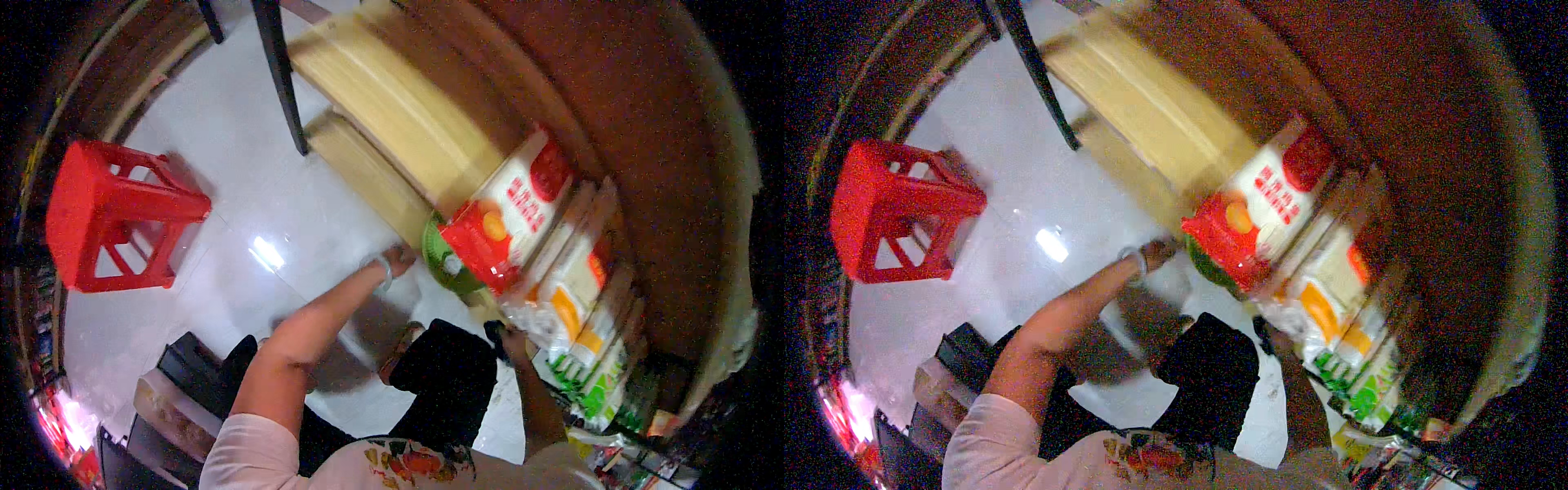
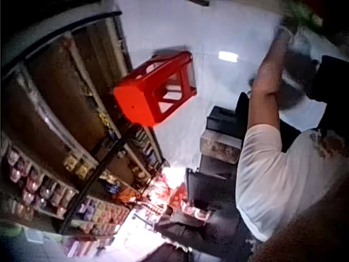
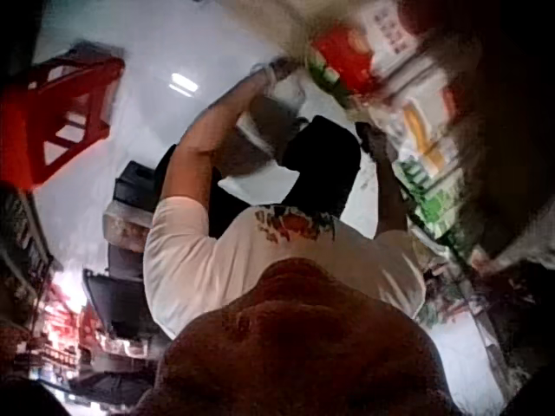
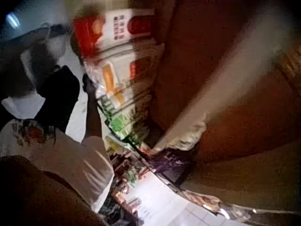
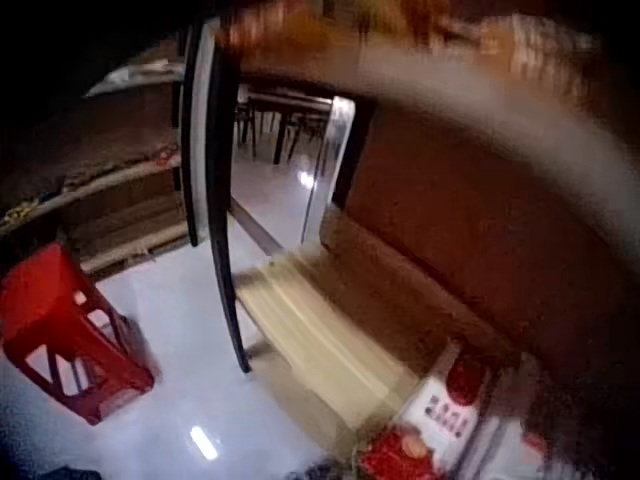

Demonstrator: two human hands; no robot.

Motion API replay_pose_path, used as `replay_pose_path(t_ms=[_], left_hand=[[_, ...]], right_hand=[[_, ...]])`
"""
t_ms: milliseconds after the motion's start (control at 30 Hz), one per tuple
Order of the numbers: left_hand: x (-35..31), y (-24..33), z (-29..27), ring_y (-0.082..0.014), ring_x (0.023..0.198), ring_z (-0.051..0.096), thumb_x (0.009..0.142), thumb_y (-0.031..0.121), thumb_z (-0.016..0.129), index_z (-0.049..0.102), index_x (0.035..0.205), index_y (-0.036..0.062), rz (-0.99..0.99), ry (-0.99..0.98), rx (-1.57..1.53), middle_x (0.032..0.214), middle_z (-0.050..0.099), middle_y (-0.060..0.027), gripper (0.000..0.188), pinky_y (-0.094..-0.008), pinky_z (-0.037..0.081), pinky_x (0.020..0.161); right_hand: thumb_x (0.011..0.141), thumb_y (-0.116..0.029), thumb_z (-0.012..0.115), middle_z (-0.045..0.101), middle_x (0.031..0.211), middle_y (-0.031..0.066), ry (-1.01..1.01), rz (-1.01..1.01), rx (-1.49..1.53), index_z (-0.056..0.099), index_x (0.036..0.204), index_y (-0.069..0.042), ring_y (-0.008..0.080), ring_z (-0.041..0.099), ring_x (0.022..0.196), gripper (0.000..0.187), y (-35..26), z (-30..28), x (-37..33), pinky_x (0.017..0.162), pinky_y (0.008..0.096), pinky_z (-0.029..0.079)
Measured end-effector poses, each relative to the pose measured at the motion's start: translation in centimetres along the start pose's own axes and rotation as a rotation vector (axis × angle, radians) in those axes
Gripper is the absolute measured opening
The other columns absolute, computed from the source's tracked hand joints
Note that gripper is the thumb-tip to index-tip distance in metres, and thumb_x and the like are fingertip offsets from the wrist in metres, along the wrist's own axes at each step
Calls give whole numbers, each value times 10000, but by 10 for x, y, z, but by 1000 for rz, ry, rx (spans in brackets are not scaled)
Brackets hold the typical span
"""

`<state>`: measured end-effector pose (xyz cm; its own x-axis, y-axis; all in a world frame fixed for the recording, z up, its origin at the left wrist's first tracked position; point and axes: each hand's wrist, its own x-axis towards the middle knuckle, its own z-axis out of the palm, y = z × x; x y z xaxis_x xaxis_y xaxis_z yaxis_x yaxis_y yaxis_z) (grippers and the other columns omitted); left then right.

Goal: The person kneels on the floor and uses a dark cloth to wipe the surface of a low wooden shelf in a store. They move a green basket and a red stool out of the way to access the shelf, then proceed to wipe the shelf surface thoroughly.

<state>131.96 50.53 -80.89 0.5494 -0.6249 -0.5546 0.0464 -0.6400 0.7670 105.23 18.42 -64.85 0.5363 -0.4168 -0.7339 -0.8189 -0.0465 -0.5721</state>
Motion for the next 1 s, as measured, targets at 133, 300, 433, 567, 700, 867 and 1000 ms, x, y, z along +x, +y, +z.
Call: replay_pose_path(t_ms=[133,300,433,567,700,867,1000], left_hand=[[42,21,-1,-338,1105,537,827,478,582,513,1194,39,205,69,-108,1161,564,-203,577,-409,427,938],[52,23,3,-304,992,596,788,451,650,540,1109,29,321,136,-123,988,645,-159,541,-391,477,852],[35,7,7,-235,784,645,765,352,712,597,978,32,306,253,-337,887,654,-128,401,-346,511,715],[7,-44,-21,-176,598,612,759,259,724,523,853,79,100,198,-652,768,603,-81,285,-329,527,585],[-55,-41,-67,-131,565,567,768,111,685,418,801,98,37,149,-873,679,505,-41,269,-269,491,466],[-119,-123,-116,-94,508,491,767,38,630,422,802,82,38,235,-654,651,451,-11,216,-254,446,431],[-160,-164,-121,-80,508,474,779,39,614,434,780,71,-121,246,-672,667,491,-6,183,-247,409,433]], right_hand=[[916,-375,535,650,905,97,-11,-14,384,626,999,-26,198,605,811,370,-16,40,41,762,332,482],[936,-396,519,656,964,89,71,-53,423,611,1069,-24,186,622,864,405,-36,78,75,756,310,492],[903,-319,596,648,933,58,173,-93,243,613,1020,-43,165,606,829,300,-33,95,82,620,291,489],[908,-281,608,637,911,2,38,-87,2,660,1015,-33,92,553,835,275,-53,133,67,774,241,438],[961,-284,520,650,997,27,-314,-292,-239,638,1066,-16,111,558,935,311,-45,137,57,857,256,435],[981,-293,483,642,935,14,-437,-133,-444,645,1053,-46,91,547,877,304,-49,160,60,820,249,439],[979,-305,482,642,916,-5,-465,-298,-359,647,1044,-62,83,541,859,301,-43,159,62,799,251,447]])
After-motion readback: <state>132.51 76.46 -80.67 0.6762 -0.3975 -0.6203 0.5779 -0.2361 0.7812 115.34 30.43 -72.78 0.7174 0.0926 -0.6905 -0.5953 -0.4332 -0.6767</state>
